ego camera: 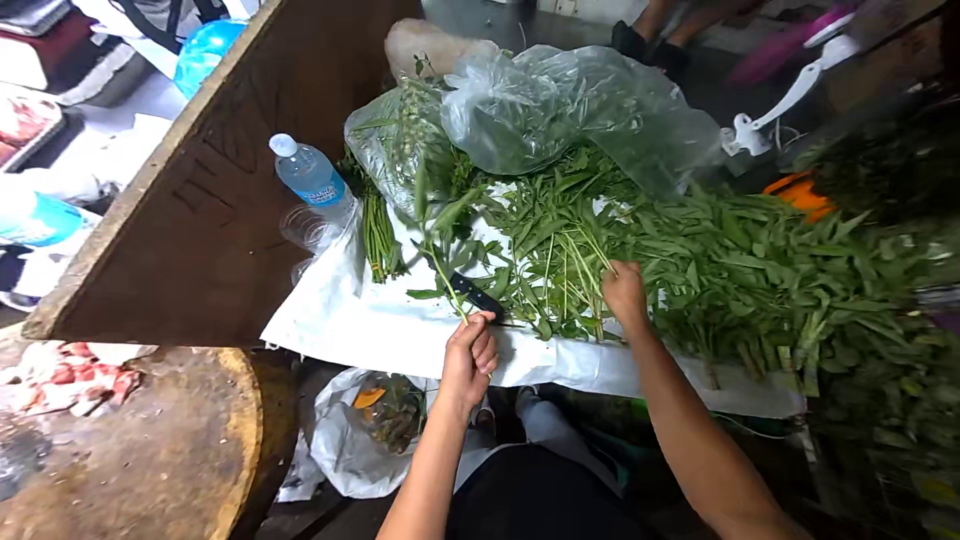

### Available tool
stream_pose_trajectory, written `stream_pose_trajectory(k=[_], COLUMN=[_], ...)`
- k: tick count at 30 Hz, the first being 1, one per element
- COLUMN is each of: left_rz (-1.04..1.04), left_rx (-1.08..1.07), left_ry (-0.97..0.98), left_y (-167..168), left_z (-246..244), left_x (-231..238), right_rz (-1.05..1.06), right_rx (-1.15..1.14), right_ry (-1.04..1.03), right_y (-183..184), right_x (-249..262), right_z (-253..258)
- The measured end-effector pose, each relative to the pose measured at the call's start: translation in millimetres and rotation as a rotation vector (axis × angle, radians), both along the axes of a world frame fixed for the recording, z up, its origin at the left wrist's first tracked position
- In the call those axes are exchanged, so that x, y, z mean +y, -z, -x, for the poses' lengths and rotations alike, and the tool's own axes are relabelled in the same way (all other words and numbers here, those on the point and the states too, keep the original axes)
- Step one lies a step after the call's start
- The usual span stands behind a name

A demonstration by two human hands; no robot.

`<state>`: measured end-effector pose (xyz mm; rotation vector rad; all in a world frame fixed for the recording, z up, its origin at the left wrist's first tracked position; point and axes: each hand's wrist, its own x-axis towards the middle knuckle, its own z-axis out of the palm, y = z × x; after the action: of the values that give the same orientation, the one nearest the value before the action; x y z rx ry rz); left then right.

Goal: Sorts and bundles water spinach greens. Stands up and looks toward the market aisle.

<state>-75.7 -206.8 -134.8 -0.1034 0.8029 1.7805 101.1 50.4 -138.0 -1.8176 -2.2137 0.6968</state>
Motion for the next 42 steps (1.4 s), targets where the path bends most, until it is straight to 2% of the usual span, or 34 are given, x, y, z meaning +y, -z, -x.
stream_pose_trajectory(k=[2,3,5,7,9,10,13,15,16,18,21,23,27,30,37,42], left_rz=[0.025,0.039,0.079,0.113,0.105,0.096,0.093,0.109,0.117,0.128,0.113,0.096,0.127,0.155,0.176,0.188], left_rx=[0.008,0.026,0.058,0.098,0.148,0.166,0.2,0.221,0.226,0.236,0.254,0.247,0.182,0.162,0.215,0.207], left_ry=[0.026,0.039,0.071,0.105,0.119,0.121,0.15,0.157,0.15,0.124,0.092,0.077,0.048,0.002,-0.02,-0.025], left_y=[0.2,-1.0,-2.9,-1.3,-0.2,0.4,2.2,-1.0,-2.4,-4.4,-6.0,-2.8,6.0,8.2,2.3,4.0], left_z=[-6.3,-10.3,-19.9,-29.6,-34.3,-36.7,-40.8,-37.7,-35.9,-32.8,-28.8,-28.5,-32.4,-34.9,-49.7,-59.5], left_x=[7.8,13.0,24.1,32.1,38.8,38.9,31.9,25.9,20.4,5.8,-13.4,-20.1,-20.8,-23.1,-10.5,-4.0], right_rz=[-0.157,-0.147,0.022,0.18,0.151,0.132,0.183,0.173,0.165,0.161,0.09,0.085,0.247,0.322,0.565,0.709], right_rx=[0.164,0.216,0.269,0.406,0.508,0.482,0.156,0.034,0.046,0.189,0.561,0.762,0.651,0.744,1.122,1.135], right_ry=[0.003,0.004,0.022,0.1,0.162,0.159,0.01,-0.021,-0.02,-0.016,-0.014,0.025,0.196,0.237,-0.004,-0.025], right_y=[-12.5,-19.7,-19.1,3.9,19.3,23.7,41.7,38.2,29.5,6.4,-35.6,-44.5,-26.4,-41.3,-44.9,-34.1], right_x=[-8.0,-13.0,-17.3,-17.3,-12.6,-9.5,5.2,12.9,13.7,8.8,-13.1,-26.0,-30.5,-47.1,-89.2,-126.9], right_z=[-13.1,-16.2,-19.3,-20.3,-9.9,-2.4,9.0,13.9,13.2,1.5,-23.0,-30.3,-37.3,-33.4,-28.2,0.4])
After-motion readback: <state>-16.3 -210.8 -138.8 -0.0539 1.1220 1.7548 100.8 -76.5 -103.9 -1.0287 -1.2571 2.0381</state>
